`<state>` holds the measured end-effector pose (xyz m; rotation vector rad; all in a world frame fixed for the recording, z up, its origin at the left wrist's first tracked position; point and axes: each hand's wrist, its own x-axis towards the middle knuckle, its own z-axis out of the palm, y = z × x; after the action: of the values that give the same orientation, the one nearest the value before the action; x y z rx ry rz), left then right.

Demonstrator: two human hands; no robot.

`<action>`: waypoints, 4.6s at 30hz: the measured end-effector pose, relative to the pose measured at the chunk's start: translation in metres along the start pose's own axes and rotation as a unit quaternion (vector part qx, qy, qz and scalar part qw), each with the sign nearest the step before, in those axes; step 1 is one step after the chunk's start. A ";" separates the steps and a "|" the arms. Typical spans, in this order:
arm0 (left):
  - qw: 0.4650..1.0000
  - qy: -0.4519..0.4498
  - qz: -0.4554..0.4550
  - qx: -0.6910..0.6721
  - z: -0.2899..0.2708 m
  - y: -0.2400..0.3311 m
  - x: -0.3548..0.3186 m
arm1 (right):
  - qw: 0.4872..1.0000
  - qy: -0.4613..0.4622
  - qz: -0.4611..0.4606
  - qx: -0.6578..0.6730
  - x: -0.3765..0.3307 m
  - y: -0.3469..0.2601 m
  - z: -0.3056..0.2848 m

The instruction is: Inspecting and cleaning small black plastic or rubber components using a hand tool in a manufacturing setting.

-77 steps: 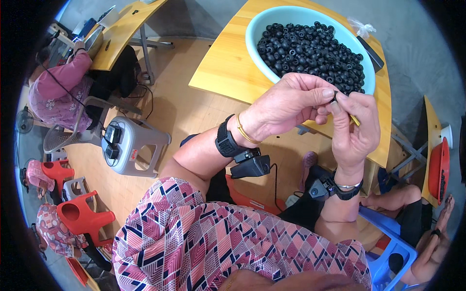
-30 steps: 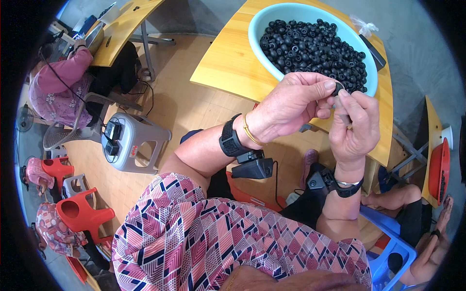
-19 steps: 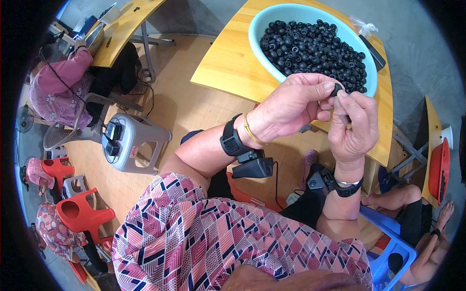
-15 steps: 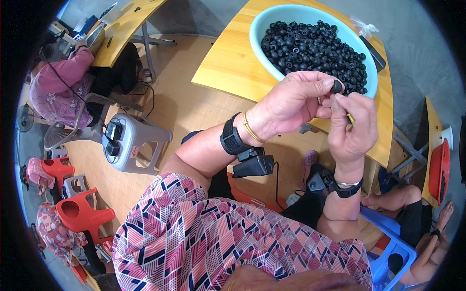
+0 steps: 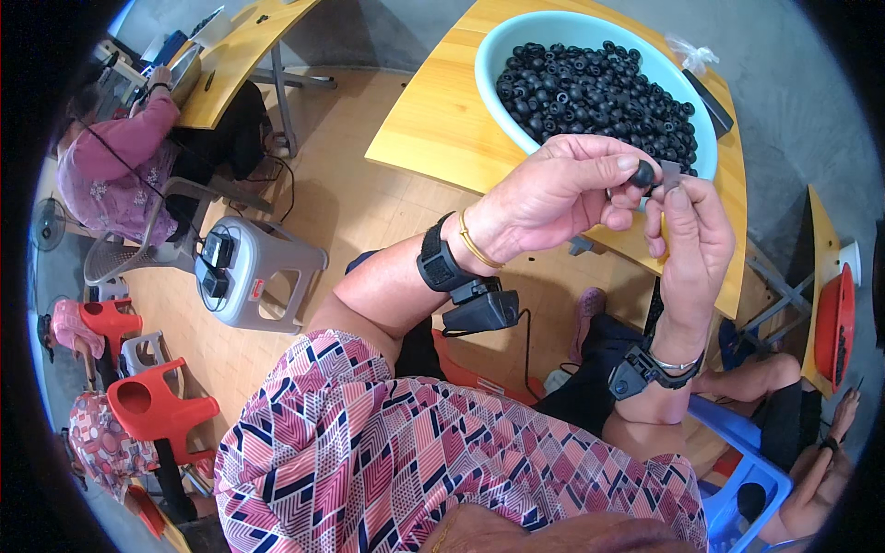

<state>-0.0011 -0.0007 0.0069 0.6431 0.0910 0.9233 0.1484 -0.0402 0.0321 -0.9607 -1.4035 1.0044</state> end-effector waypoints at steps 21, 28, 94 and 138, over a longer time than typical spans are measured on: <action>0.998 0.044 0.033 0.042 -0.001 -0.001 0.001 | 0.998 -0.024 -0.029 -0.049 0.004 0.013 0.003; 0.998 0.056 0.016 0.018 -0.003 0.001 0.001 | 0.999 -0.030 0.024 -0.024 0.002 0.008 0.003; 0.998 0.055 0.015 0.022 0.004 -0.012 -0.004 | 0.907 0.078 -0.337 -0.239 0.001 0.012 0.014; 0.996 0.034 0.018 0.078 -0.002 -0.002 0.000 | 0.994 -0.060 0.011 -0.095 0.001 -0.002 0.005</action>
<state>-0.0004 -0.0003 0.0039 0.7597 0.2140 0.9792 0.1438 -0.0403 0.0338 -1.0703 -1.6132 0.9703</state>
